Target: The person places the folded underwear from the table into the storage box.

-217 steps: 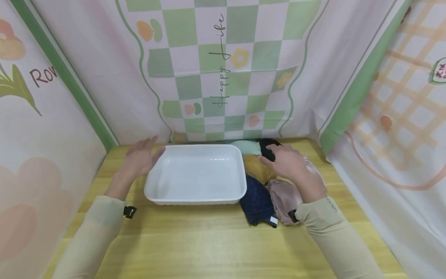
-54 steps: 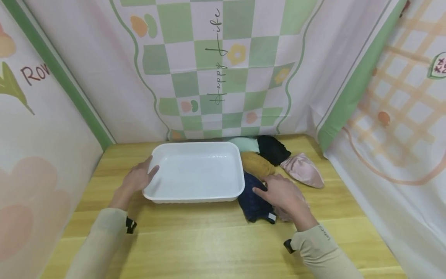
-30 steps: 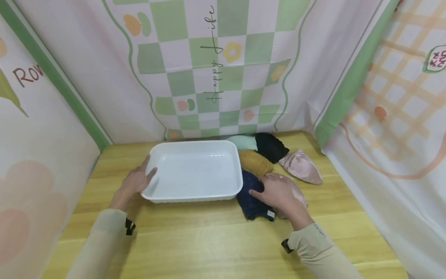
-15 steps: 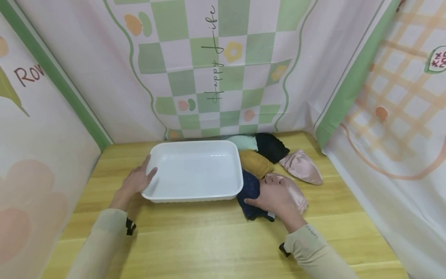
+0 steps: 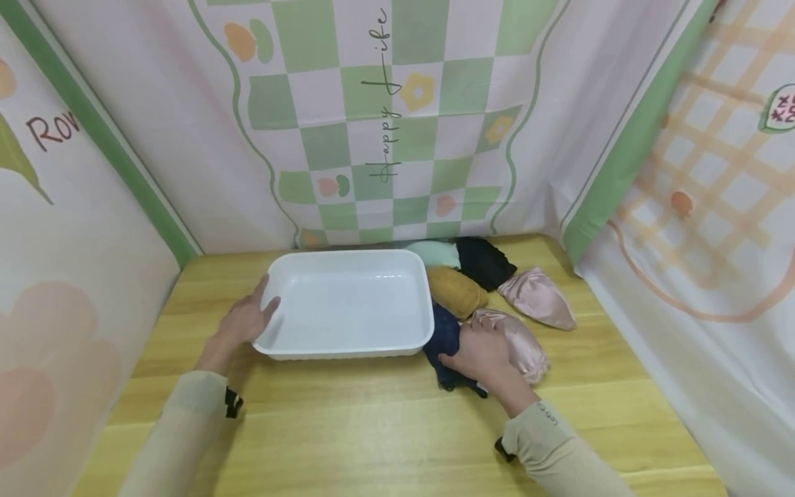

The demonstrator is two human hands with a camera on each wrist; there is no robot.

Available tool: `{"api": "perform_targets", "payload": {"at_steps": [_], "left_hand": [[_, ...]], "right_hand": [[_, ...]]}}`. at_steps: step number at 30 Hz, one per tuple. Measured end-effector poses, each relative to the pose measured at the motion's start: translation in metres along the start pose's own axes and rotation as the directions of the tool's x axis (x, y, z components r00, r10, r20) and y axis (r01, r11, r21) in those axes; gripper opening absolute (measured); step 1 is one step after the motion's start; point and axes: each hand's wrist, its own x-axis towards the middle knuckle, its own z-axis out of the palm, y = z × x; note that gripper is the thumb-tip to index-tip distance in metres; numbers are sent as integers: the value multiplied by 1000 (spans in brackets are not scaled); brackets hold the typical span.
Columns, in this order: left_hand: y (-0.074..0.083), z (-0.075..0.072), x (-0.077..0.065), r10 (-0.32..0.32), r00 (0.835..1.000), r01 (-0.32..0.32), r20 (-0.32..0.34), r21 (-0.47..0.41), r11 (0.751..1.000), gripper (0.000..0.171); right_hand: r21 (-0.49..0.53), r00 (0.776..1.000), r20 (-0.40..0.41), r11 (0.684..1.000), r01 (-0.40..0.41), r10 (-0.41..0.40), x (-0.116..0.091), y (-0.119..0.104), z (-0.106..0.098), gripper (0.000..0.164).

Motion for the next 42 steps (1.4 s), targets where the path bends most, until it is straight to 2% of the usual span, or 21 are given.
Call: {"api": "perform_targets", "payload": {"at_steps": [7,13,20,24,42], "left_hand": [[0,1,0,-2,1000,2,1,5,1000,73],[0,1,0,-2,1000,2,-2,-1,1000,71],[-1,2,1,2,1000,-2,8,-15,1000,75],[-2,2,1,5,1000,-5,5,-21,1000,78],[-1,2,1,5,1000,-5,10,-16,1000,83]], "right_hand": [[46,999,-32,999,7,-5,2,3,2,51],[99,996,-91,995,21,-12,2,7,1,34],[87,979,-200,995,57,-39,1,11,0,32],[87,973,-226,994,61,-40,0,13,-3,35],[245,989,-135,969,-28,62,3,29,-30,35]]}}
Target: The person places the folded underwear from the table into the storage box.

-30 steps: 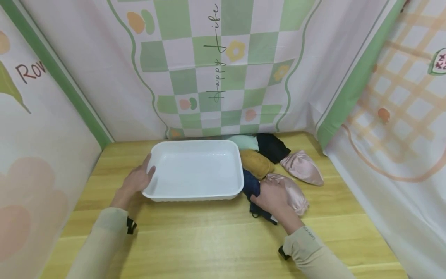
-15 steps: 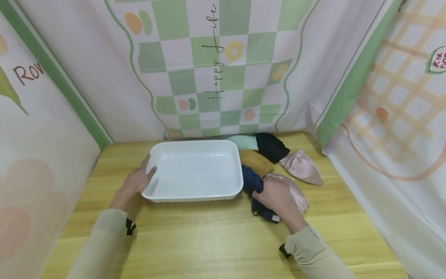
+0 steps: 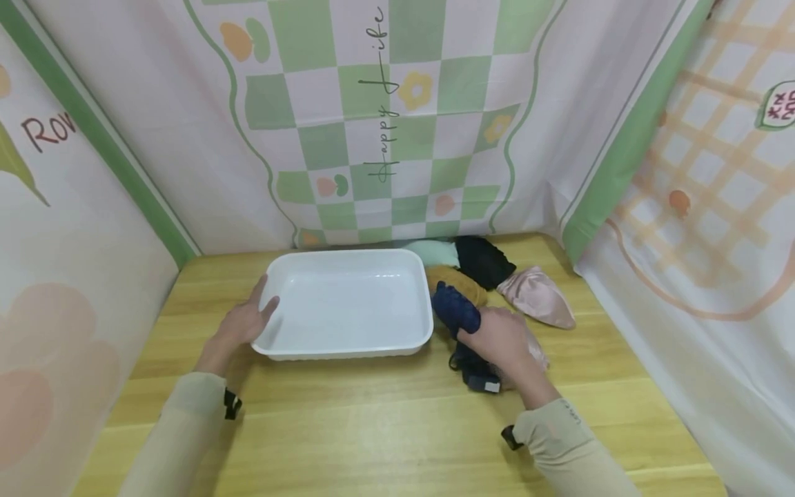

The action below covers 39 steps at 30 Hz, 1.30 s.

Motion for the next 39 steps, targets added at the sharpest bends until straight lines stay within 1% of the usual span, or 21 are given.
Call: {"api": "perform_targets", "payload": {"at_steps": [7,19,22,26,30,34,39], "left_hand": [[0,0,-1,7,1000,-8,-10,-3,1000,83],[0,1,2,-12,1000,12,-4,-9,1000,84],[-1,2,1,-9,1000,9,-8,-9,1000,84],[-1,2,1,-3,1000,3,-11,-9,1000,85],[-1,2,1,-3,1000,3,-9,-9,1000,85],[-1,1,0,-8,1000,8,3,-16,1000,84],[0,0,0,-11,1000,11,6,-23,1000,84]], "right_hand": [[-19,999,-48,1000,16,-17,6,2,-14,41],[-48,996,-85,999,9,-14,15,-8,-38,55],[-43,996,-89,999,-5,1,15,-10,-44,61],[-35,997,-73,999,-23,20,15,-12,-53,72],[-22,995,-102,1000,-5,3,16,-13,-60,70],[-32,988,-152,999,23,-27,19,-14,-69,64],[-52,981,-190,998,37,-46,25,-18,-80,56]]}}
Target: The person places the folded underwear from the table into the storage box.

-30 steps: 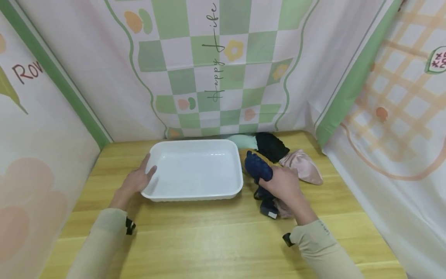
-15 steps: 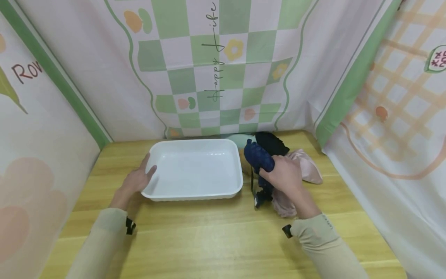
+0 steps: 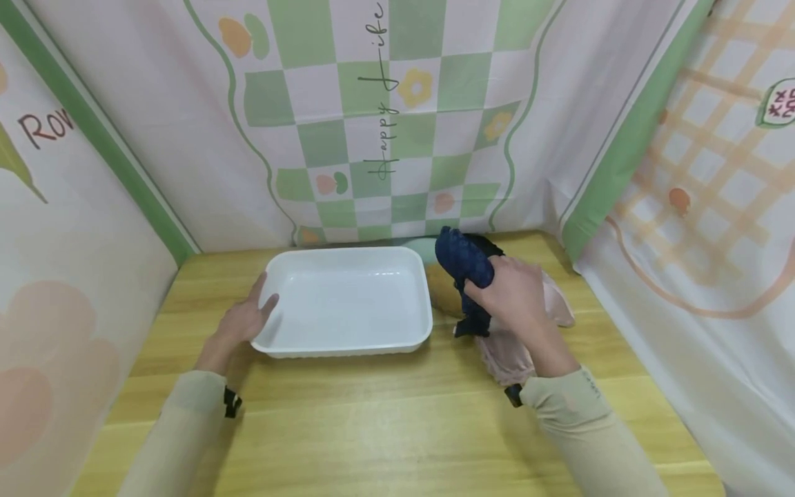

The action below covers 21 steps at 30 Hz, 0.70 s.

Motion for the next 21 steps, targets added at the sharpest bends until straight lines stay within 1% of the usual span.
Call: {"api": "perform_targets", "payload": {"at_steps": [6,9,14,21], "left_hand": [[1,0,-1,-3,1000,3,-9,3,1000,84],[0,0,-1,2,1000,-2,-14,10,1000,83],[-1,1,0,6,1000,-6,-18,12,1000,84],[-1,1,1,3,1000,-3,-16,10,1000,84]], "right_hand": [[20,1000,-23,1000,2,-2,10,-7,-13,51],[10,1000,-26,1000,10,-9,16,-12,-20,52],[-1,1000,-14,1000,15,-15,26,-25,-32,54],[16,999,14,999,51,-51,37,-46,-48,49]]}}
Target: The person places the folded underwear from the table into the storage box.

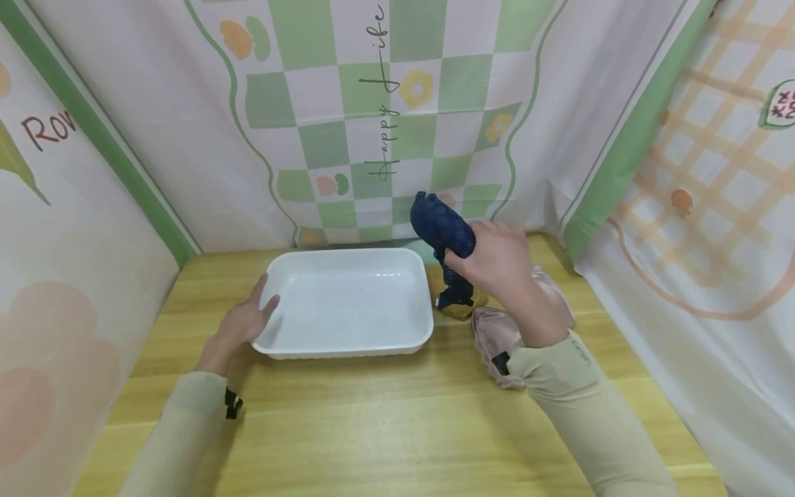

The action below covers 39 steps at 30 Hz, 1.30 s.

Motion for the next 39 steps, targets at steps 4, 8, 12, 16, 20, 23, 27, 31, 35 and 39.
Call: {"api": "perform_targets", "payload": {"at_steps": [4,8,12,16,20,23,27,31,35,39], "left_hand": [[0,0,-2,1,1000,-1,1,3,1000,82],[1,0,-4,-7,1000,7,5,-5,1000,81],[1,0,-4,-25,1000,25,14,-11,1000,80],[0,2,-3,-42,999,42,19,-18,999,79],[3,3,-4,-45,999,46,18,-19,999,78],[4,3,-5,-43,999,43,15,-18,999,77],[4,2,-6,-43,999,43,9,-22,999,77],[4,1,-6,-36,999,36,0,-25,999,78],[3,1,-6,-37,999,37,0,-23,999,79],[3,1,-6,-35,999,35,-3,-22,999,78]], "right_hand": [[23,1000,3,999,28,-29,4,-12,-2,46],[31,997,-12,997,73,-72,8,-23,1,44],[15,991,-38,991,132,-131,11,-34,7,42],[26,982,-46,983,183,-181,12,-45,17,40],[35,976,-25,975,218,-217,12,-54,29,38],[28,975,26,975,221,-222,10,-60,37,41],[15,969,92,973,229,-229,7,-67,47,47],[27,960,114,966,256,-257,7,-71,61,46],[45,947,130,956,289,-293,7,-71,78,45],[58,937,146,948,311,-317,6,-70,92,45]]}}
